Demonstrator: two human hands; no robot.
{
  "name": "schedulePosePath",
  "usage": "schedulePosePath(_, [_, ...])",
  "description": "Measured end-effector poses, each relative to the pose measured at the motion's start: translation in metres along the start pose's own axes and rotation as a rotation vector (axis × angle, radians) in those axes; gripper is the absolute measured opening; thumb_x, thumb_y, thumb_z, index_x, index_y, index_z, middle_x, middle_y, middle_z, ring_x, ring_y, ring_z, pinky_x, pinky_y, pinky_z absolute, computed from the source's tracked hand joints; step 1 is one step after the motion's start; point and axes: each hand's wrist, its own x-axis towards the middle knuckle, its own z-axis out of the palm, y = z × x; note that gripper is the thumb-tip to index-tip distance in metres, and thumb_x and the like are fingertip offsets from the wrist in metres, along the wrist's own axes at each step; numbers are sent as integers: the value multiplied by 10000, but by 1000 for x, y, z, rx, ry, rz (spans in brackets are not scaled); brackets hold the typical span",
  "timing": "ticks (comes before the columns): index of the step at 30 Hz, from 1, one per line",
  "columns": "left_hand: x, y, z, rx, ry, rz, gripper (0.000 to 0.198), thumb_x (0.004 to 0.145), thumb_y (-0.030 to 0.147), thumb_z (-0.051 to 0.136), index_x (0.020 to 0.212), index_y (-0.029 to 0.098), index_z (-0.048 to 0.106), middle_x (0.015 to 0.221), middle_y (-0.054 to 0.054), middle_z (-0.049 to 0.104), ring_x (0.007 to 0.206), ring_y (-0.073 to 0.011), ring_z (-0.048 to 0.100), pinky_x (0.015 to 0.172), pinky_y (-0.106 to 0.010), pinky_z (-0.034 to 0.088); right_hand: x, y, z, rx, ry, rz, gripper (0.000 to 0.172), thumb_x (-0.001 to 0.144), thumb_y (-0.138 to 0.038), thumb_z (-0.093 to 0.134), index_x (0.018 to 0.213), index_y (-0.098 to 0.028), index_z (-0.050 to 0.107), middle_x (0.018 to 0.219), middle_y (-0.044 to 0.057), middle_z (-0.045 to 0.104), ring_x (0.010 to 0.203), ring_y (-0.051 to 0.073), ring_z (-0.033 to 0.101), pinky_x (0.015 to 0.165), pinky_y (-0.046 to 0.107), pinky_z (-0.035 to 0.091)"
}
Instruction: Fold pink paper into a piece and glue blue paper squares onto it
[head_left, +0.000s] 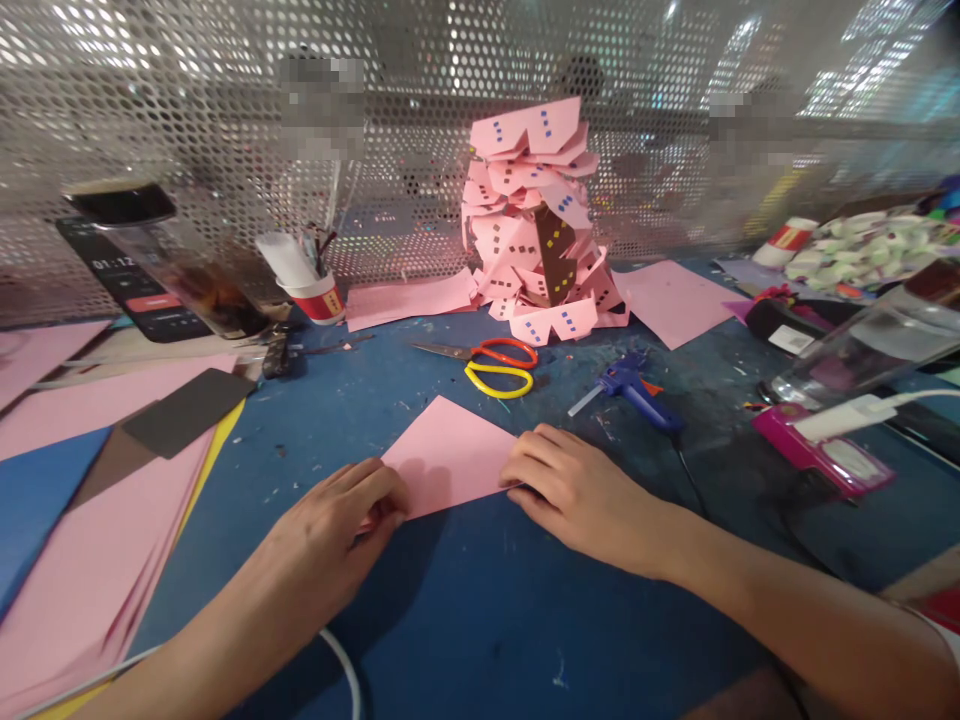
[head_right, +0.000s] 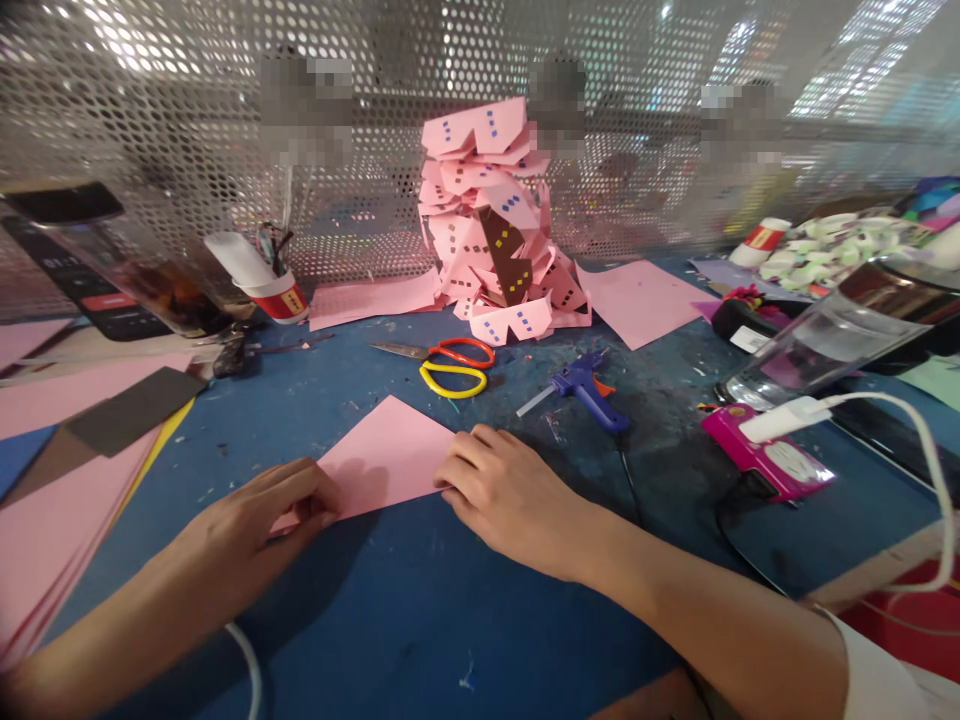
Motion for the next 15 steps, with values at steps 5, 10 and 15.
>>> schedulePosePath(5, [-4,-3,0,5,2,-41,144,941,274,439,883,241,567,899,-5,627,834,-196,595,745,-310,452,0,0,0,0,-12,0,143,1018,-181,496,1023,-185,639,1029,68,635,976,220,545,909,413,483])
schedulePosePath(10, [-5,-1,-5,11,-13,-68,135,940,273,445,881,244,563,901,1,629,835,-192,600,744,-307,453,0,-1,-1,1,-10,-9,137,1011,-166,501,1027,-189,635,1027,71,632,970,224,546,901,419,488])
schedulePosePath(15, [-12,-6,-8,40,0,-100,128,934,285,458,879,249,568,887,-3,634,813,-195,605,735,-305,453,0,-1,-1,2,-9,2,115,999,-154,515,1006,-189,624,1026,65,628,956,220,541,885,412,493])
